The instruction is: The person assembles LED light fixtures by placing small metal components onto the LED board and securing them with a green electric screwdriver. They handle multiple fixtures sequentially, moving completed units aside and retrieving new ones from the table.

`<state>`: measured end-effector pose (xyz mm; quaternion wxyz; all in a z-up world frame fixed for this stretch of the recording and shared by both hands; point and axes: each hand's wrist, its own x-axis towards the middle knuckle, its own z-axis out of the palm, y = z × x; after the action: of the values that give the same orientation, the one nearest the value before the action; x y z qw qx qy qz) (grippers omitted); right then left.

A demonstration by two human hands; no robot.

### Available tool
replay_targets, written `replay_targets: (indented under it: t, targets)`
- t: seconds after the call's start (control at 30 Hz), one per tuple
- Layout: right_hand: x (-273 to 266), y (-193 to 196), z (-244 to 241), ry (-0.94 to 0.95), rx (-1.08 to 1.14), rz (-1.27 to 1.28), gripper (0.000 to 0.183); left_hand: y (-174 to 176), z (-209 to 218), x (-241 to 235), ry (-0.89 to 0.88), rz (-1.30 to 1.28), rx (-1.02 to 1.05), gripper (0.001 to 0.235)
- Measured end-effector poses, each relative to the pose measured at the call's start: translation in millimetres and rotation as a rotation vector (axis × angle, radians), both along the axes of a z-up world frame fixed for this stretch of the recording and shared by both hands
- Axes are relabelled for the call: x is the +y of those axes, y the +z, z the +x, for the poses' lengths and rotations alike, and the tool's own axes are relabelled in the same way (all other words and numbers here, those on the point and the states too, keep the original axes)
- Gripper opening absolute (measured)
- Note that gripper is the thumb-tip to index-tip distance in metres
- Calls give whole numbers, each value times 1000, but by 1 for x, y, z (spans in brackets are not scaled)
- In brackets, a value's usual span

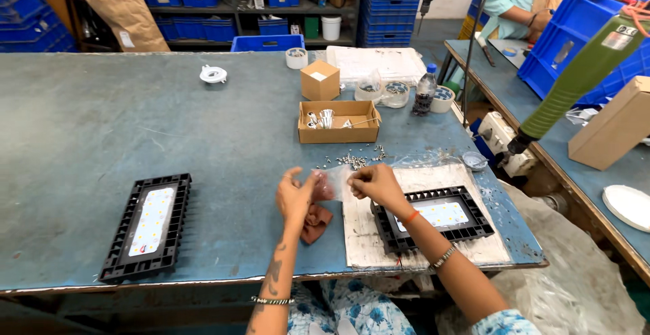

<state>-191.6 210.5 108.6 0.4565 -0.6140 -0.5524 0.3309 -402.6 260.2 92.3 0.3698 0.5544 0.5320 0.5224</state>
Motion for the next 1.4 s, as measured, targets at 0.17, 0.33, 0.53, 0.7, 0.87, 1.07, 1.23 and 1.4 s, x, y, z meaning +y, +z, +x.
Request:
replay_targets:
  t: [0.17,0.33,0.53,0.7,0.87,1.07,1.23,1.4]
  targets:
    - [23,-11,-10,1,-104,-49,15,-7,2,-7,-17,-37,148,48]
    - [27,-15,-19,136,-16,-48,14,-20,12,-12,-195,-58,124,37]
    - [11,9,-11,-6,-423,40,10,-28,20,1,-113,62,285,26]
    - [-6,16,-20,-54,-683,223,14,-21,20,-4,-97,181,396,23]
    - [3,7,-25,90,-754,434,19,-7,28,-13,-107,197,370,26]
    - [24,-12,-26,81,-845,123,15,-8,27,-11,-185,140,217,28]
    - [47,-33,-27,55,-882,233,9,-30,18,-8,-78,81,261,22]
    - [72,-51,-25,128,-900,151,8,-47,1,-12,-161,18,389,40]
